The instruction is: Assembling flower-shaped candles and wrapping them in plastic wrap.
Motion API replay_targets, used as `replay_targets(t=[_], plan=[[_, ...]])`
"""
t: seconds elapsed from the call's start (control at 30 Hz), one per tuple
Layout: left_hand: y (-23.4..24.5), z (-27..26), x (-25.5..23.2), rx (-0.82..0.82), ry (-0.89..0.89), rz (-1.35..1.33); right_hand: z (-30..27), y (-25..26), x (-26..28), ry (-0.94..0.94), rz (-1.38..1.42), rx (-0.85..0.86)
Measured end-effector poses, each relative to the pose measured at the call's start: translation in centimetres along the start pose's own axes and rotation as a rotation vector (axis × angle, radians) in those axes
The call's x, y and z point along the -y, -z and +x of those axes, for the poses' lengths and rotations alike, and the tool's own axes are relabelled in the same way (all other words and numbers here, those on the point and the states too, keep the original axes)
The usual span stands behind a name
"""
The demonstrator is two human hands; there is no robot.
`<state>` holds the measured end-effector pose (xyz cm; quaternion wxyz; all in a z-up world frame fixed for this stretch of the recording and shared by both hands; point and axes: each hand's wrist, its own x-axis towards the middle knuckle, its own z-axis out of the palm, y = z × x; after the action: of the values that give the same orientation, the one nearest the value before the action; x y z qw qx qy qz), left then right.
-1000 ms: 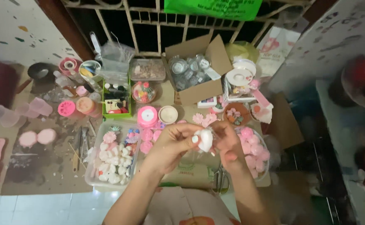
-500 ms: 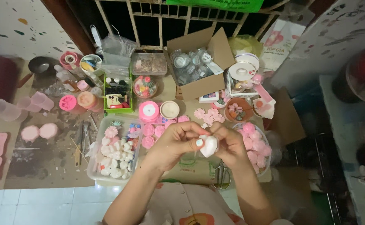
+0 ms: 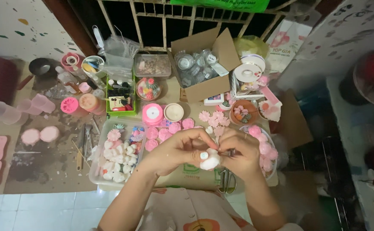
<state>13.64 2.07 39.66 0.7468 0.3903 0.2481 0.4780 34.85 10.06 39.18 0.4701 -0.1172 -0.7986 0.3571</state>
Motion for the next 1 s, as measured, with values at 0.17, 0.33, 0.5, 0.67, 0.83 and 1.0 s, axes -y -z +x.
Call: replay_targets(t=[0.17, 0.33, 0.5, 0.67, 0.83, 1.0], plan=[[-0.7, -0.1, 0.0, -0.147, 0.069, -0.052, 1.0, 1.3, 3.1, -0.143, -0.252, 0.006], [-1.8, -0.4, 0.7, -0.233, -0.232, 0.01, -1.2, 2.0, 2.6, -0.305, 0.106, -0.084], [-2.7, -0.8, 0.3, -0.309, -0.299, 0.24, -1.5, 1.2, 2.9, -0.505, 0.568, 0.073], [-2.0, -1.0, 0.9, -0.269, -0.296, 0.222, -1.9, 1.0, 2.4, -0.6, 0.552, 0.043], [-1.8, -1.0, 1.3, -0.247, -0.299, 0.209, -2.0, 0.8, 2.2, -0.564, 0.599, 0.053], [-1.1, -1.0, 1.8, -0.251, -0.273, 0.242, -2.6, 1.2, 1.6, -0.654, 0.794, 0.021]])
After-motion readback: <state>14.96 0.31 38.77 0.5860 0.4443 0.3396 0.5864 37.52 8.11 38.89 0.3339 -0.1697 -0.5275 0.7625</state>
